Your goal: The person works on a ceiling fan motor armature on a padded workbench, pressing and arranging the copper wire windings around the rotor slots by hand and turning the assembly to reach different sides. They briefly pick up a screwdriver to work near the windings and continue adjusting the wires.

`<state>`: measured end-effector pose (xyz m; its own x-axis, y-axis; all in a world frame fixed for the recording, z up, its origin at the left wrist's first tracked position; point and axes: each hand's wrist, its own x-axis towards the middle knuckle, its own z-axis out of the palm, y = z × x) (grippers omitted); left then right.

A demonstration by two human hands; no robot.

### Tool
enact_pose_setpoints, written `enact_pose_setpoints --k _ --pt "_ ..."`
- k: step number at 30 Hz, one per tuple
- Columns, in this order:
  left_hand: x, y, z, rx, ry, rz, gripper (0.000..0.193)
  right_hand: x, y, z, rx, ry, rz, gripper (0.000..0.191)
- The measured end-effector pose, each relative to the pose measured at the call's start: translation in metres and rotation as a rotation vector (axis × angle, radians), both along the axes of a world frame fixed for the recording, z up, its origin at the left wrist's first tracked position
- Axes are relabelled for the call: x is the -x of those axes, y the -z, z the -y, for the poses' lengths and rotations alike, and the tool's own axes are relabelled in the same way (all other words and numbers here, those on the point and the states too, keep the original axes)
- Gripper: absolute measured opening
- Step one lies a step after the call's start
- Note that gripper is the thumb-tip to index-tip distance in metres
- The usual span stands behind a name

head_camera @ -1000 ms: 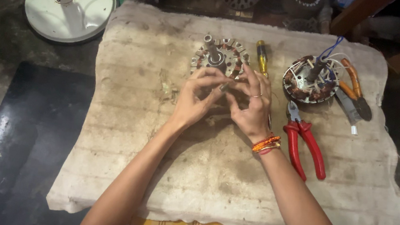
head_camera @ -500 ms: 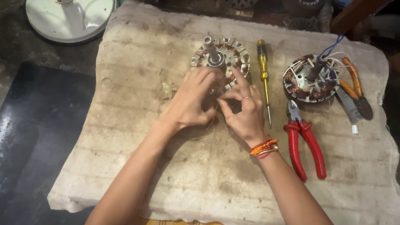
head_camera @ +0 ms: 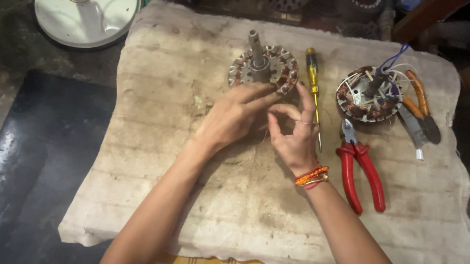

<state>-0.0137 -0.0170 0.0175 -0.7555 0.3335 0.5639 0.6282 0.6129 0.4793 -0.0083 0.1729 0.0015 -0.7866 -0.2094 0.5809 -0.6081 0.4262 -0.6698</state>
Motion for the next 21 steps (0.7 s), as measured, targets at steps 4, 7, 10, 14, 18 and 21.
enact_pose_setpoints --k 4,7,10,14,18,21 --pt "0.0 0.002 0.002 0.045 -0.033 0.014 0.057 0.001 -0.007 -0.001 -0.043 0.021 -0.003 0.087" --pt "0.0 0.005 0.002 0.018 -0.02 0.045 0.055 0.004 -0.009 -0.001 -0.017 -0.008 0.016 0.087" --pt "0.002 0.007 0.001 0.06 -0.066 0.024 0.055 0.008 -0.008 -0.001 0.05 -0.029 0.101 0.079" --pt "-0.001 0.005 0.004 0.05 -0.068 0.002 0.054 0.017 -0.003 0.0 0.07 0.036 0.195 0.062" --pt "-0.002 0.001 0.004 -0.04 -0.039 0.018 0.043 0.022 0.005 -0.003 0.161 0.057 0.248 0.057" --pt "-0.003 0.0 0.004 -0.039 -0.037 0.013 0.041 0.027 0.013 -0.005 0.141 0.118 0.216 0.058"
